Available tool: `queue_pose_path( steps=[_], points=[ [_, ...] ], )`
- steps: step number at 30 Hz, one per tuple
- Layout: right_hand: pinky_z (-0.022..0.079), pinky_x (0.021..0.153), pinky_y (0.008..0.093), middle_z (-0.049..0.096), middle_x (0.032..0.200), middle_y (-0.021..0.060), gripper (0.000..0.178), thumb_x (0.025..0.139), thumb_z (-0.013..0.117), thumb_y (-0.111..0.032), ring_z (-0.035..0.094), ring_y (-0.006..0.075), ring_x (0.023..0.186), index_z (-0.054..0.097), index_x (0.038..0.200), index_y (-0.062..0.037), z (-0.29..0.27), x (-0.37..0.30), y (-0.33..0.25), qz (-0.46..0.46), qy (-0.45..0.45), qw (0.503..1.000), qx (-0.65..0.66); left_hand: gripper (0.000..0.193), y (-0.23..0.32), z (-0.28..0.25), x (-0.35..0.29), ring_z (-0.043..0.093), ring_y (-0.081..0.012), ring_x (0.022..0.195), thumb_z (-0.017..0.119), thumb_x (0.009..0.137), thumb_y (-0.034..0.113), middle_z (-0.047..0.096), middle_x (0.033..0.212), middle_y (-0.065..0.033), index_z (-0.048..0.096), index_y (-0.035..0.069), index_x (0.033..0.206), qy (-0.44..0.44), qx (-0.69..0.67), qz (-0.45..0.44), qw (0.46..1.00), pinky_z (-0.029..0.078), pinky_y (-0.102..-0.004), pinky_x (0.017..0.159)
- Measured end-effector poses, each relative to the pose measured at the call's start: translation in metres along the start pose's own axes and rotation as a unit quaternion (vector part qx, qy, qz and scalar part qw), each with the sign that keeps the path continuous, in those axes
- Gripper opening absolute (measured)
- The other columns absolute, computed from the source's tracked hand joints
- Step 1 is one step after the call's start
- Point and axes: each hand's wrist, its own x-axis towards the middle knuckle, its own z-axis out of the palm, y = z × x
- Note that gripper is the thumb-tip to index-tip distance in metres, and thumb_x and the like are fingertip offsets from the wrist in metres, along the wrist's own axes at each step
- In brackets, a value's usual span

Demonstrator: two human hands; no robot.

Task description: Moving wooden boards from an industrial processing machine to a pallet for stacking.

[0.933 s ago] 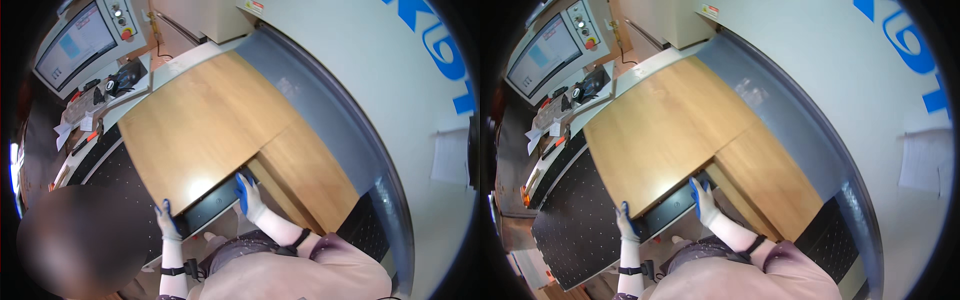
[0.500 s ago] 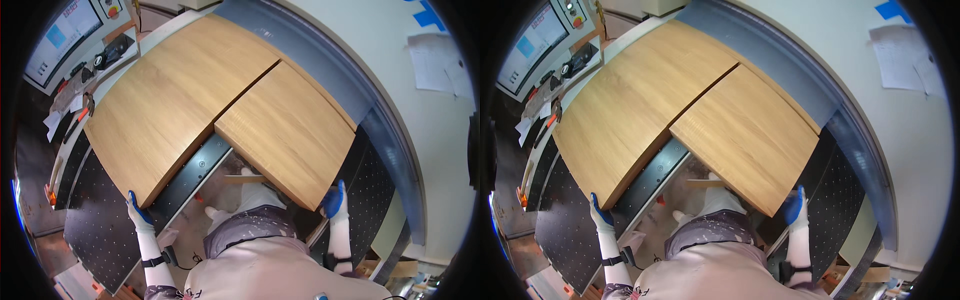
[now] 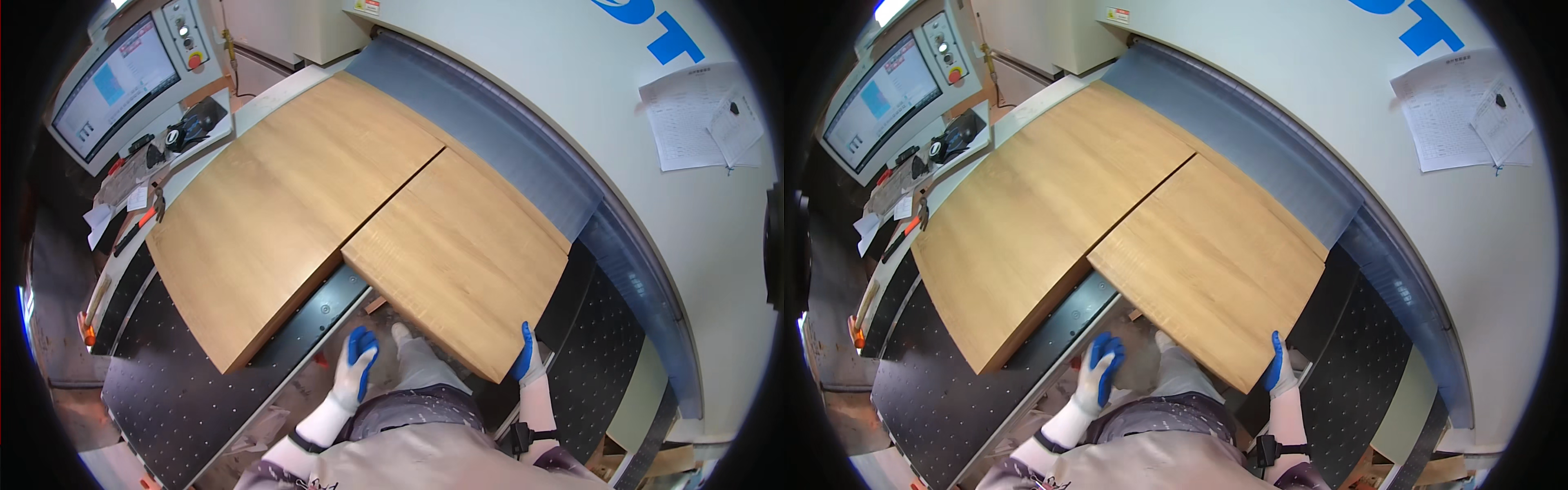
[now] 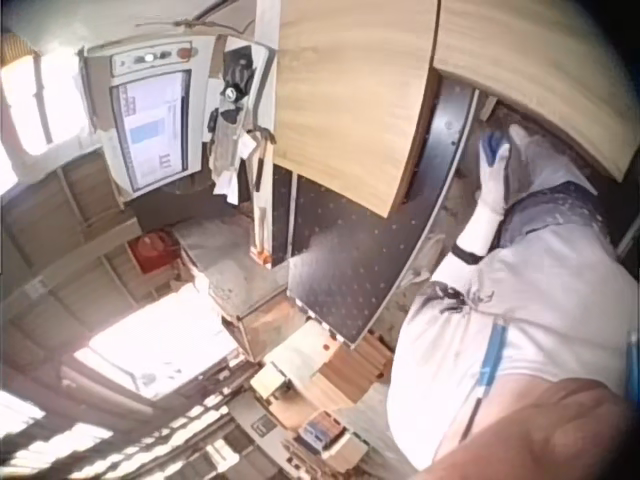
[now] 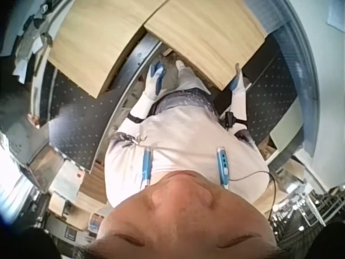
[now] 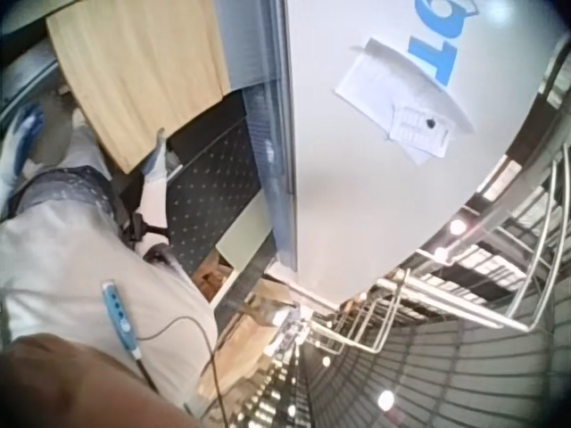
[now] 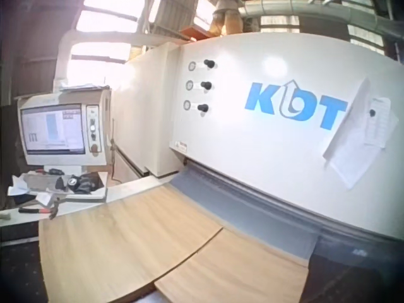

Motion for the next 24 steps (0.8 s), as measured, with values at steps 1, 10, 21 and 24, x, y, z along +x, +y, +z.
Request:
queue_pose_path(
  steps=[1, 10, 21, 24],
  points=[
    [0.038, 0.108, 0.0462, 0.051, 0.139, 0.0114, 0.060, 0.093, 0.060, -0.040, 0.049, 0.0297, 0.128, 0.042, 0.141, -0.0086, -0.010, 0.003, -0.002, 0.031, 0.002, 0.999, -0.016, 0.054, -0.018, 0.004, 0.019, 0.047, -0.0250, 0.127, 0.056, 0.097, 0.019, 0.047, 0.137, -0.0101, 0.035, 0.003, 0.143, 0.001, 0.002, -0.001, 1.000, 0.036, -0.0359, 0.107],
    [0.041, 0.106, 0.0441, 0.055, 0.134, 0.0117, 0.054, 0.092, 0.059, -0.028, 0.054, 0.0283, 0.122, 0.045, 0.138, -0.0041, 0.008, 0.009, 0.009, -0.052, 0.001, 0.996, 0.067, 0.050, -0.079, 0.073, 0.110, 0.052, -0.0239, 0.122, 0.059, 0.093, 0.024, 0.055, 0.131, -0.0063, 0.042, 0.010, 0.138, 0.071, -0.224, -0.015, 0.972, 0.039, -0.0392, 0.106],
    [0.044, 0.103, 0.0433, 0.057, 0.130, 0.0137, 0.057, 0.088, 0.061, -0.030, 0.056, 0.0291, 0.119, 0.045, 0.137, -0.0043, -0.002, -0.006, 0.005, -0.027, -0.005, 0.995, 0.098, 0.054, -0.077, 0.065, 0.084, 0.053, -0.0245, 0.119, 0.065, 0.089, 0.021, 0.054, 0.129, -0.0074, 0.043, 0.011, 0.138, 0.063, -0.252, -0.093, 0.961, 0.045, -0.0412, 0.100],
    [0.043, 0.103, 0.0448, 0.054, 0.134, 0.0152, 0.061, 0.089, 0.059, -0.032, 0.054, 0.0317, 0.121, 0.042, 0.141, -0.0050, -0.004, -0.034, 0.005, -0.042, 0.007, 0.996, 0.073, 0.058, -0.077, 0.060, 0.049, 0.049, -0.0256, 0.125, 0.063, 0.092, 0.024, 0.049, 0.135, -0.0077, 0.037, 0.011, 0.142, 0.026, -0.246, -0.117, 0.962, 0.043, -0.0433, 0.103]
  ],
)
